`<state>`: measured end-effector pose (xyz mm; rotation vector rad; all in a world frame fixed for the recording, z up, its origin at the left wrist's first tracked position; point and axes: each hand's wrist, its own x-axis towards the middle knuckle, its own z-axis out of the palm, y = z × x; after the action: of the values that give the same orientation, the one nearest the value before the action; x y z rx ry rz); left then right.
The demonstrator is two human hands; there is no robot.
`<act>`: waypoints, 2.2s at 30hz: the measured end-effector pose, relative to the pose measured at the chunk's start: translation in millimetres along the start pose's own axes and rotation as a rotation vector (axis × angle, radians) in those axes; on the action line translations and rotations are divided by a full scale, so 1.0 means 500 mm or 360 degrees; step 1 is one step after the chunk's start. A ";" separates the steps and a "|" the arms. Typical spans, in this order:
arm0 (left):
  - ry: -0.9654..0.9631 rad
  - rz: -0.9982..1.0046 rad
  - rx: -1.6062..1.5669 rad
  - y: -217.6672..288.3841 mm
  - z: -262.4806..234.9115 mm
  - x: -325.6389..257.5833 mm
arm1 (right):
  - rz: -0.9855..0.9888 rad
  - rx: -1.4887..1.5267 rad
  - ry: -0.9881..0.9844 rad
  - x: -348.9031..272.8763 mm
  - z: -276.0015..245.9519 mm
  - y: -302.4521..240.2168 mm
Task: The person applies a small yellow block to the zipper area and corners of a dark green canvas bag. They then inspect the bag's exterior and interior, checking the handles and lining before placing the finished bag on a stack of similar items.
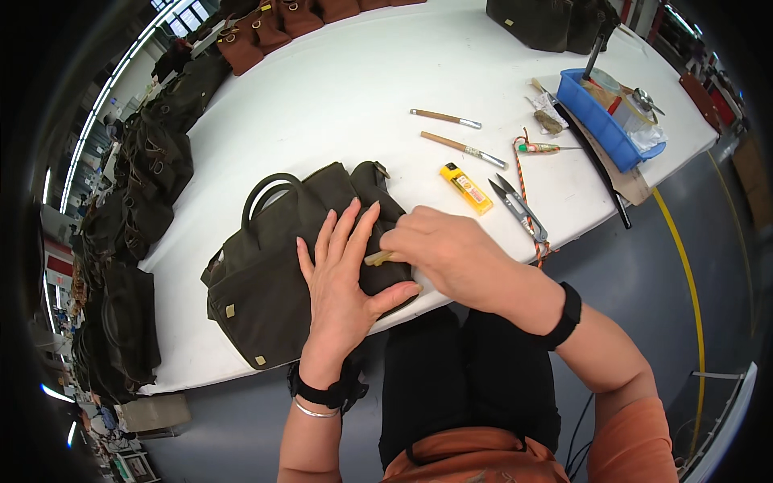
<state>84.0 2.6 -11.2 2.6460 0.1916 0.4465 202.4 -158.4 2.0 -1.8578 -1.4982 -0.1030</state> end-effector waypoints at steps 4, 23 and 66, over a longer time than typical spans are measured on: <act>0.0019 0.0001 0.0010 -0.001 0.002 0.000 | 0.0062 -0.0183 -0.0086 -0.014 -0.009 0.010; 0.0119 0.0071 -0.0105 -0.014 0.011 -0.011 | 0.0221 -0.0219 0.0208 -0.031 0.013 -0.013; 0.1117 -0.0466 -0.1343 -0.011 -0.021 -0.160 | 0.0837 0.0712 0.0519 -0.062 0.125 -0.168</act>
<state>5.3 -4.6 -27.3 1.5373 0.4718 1.0598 96.2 -143.5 -18.0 -1.7008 -0.7085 0.1608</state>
